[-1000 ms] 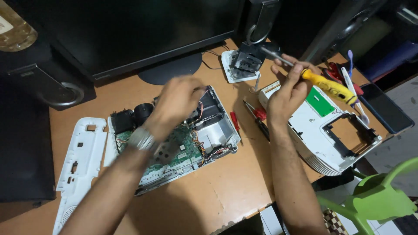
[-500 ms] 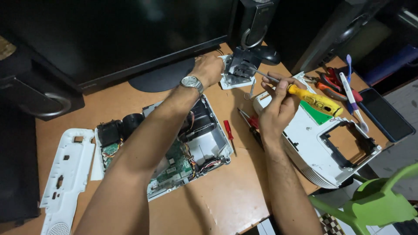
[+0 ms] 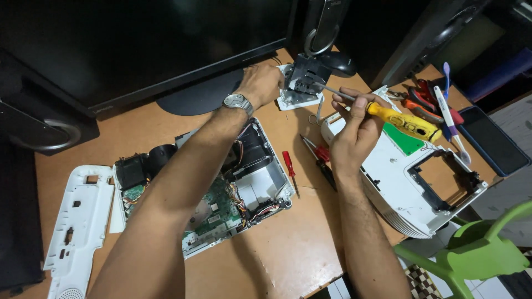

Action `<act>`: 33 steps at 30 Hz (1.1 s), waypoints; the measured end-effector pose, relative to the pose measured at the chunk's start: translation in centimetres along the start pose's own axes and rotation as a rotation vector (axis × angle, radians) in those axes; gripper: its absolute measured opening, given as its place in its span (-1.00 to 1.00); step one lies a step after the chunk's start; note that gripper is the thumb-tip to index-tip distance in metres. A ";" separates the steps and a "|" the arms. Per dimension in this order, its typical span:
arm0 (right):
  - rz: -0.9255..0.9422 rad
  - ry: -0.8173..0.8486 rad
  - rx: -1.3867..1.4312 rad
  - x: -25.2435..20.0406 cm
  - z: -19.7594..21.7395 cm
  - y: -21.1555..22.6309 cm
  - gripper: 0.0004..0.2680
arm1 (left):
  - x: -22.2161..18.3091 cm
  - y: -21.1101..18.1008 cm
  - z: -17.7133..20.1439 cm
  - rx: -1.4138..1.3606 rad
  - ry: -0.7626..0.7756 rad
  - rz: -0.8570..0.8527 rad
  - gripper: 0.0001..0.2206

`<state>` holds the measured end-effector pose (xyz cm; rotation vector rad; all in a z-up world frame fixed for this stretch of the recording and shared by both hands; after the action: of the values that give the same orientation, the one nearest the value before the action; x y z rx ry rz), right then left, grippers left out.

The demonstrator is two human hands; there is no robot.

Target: A person is disassembling a projector by removing screws from the internal circuit board and chassis using a screwdriver.

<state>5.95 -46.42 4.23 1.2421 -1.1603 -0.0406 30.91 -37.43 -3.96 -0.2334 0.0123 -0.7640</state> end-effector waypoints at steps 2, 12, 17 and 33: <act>-0.015 -0.008 0.002 0.0 -0.1 -0.2 -0.87 | -1.2 -0.8 1.4 0.005 0.011 0.007 -0.73; -0.015 0.026 -0.006 -0.1 -0.4 0.6 -0.86 | -1.4 -1.1 1.5 0.004 0.063 0.027 -0.68; -0.011 0.026 -0.009 -0.1 -0.2 0.5 -0.87 | -1.4 -1.1 0.6 -0.038 0.081 -0.028 -0.67; -0.005 0.047 -0.030 0.0 -0.3 0.2 -0.86 | -0.9 0.1 0.8 0.016 0.000 -0.070 -0.70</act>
<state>6.05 -46.09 4.40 1.2136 -1.1126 -0.0318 30.40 -36.52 -3.27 -0.2201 -0.0022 -0.8330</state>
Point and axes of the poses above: each hand's wrist, its own x-axis towards the middle knuckle, its own z-axis out of the back of the hand, y = z × x, the point moved 6 cm from there along x, towards the middle knuckle, and after that the axes turned 1 degree about y, right-handed, at the moved point
